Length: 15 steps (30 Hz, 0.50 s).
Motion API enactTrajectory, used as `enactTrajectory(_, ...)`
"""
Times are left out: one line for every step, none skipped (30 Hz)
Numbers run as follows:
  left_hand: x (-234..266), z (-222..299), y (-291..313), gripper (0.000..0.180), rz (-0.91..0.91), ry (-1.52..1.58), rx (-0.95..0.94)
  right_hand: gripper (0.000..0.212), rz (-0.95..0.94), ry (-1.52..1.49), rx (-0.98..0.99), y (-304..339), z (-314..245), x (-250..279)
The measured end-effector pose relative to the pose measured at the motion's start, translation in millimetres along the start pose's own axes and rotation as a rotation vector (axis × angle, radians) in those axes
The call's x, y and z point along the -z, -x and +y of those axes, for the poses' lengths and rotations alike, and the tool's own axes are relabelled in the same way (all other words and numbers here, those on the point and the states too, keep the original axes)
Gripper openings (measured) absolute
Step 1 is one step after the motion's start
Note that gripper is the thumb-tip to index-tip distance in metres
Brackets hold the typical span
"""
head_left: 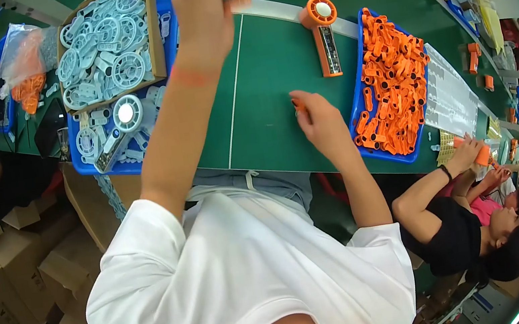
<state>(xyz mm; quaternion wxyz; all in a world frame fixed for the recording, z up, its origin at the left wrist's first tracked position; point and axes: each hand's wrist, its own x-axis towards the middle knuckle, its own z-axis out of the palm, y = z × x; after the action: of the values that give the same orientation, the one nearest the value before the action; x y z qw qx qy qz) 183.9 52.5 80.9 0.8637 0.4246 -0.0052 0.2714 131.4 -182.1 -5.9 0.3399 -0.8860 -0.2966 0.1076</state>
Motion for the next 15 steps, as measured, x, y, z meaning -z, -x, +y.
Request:
enactTrajectory(2,11,35,0.022,0.002,-0.073,0.127,0.038,-0.049,-0.16,-0.06,1,4,1)
enactTrajectory(13,11,65,0.022,-0.001,-0.144,0.258,0.038,-0.047,-0.158,-0.055,3,3,3)
enactTrajectory(25,10,93,0.023,-0.047,-0.139,0.356,0.036,-0.032,-0.511,-0.21,6,-3,6)
enactTrajectory(37,7,118,0.025,-0.09,-0.14,0.452,0.034,-0.023,-0.869,-0.364,8,-9,7)
enactTrajectory(46,6,139,0.029,-0.082,-0.181,0.588,0.032,-0.008,-0.913,-0.342,11,-16,9)
enactTrajectory(55,5,155,0.034,-0.074,-0.226,0.726,0.032,-0.013,-0.924,-0.339,14,-22,8)
enactTrajectory(57,0,170,0.035,-0.054,-0.198,0.749,0.032,-0.027,-0.938,-0.317,17,-28,6)
enactTrajectory(56,-6,179,0.035,-0.033,-0.17,0.774,0.032,-0.039,-0.954,-0.296,19,-33,4)
enactTrajectory(52,-4,181,0.046,-0.058,-0.174,0.801,0.032,-0.044,-0.967,-0.301,19,-43,3)
enactTrajectory(50,-5,183,0.046,-0.048,-0.185,0.809,0.032,0.037,-1.002,-0.278,19,-56,1)
enactTrajectory(50,-7,182,0.052,-0.104,-0.21,0.754,0.032,0.121,-1.035,-0.257,21,-64,-2)
enactTrajectory(49,-11,176,0.058,-0.165,-0.23,0.689,0.033,0.167,-1.076,-0.222,19,-62,-6)
enactTrajectory(49,-12,173,0.072,-0.204,-0.222,0.669,0.033,0.168,-1.081,-0.221,19,-62,-5)
enactTrajectory(50,-12,171,0.072,-0.206,-0.227,0.67,0.033,0.136,-1.037,-0.247,18,-66,-2)
enactTrajectory(49,-12,168,0.078,-0.259,-0.248,0.638,0.034,0.108,-0.991,-0.274,18,-67,0)
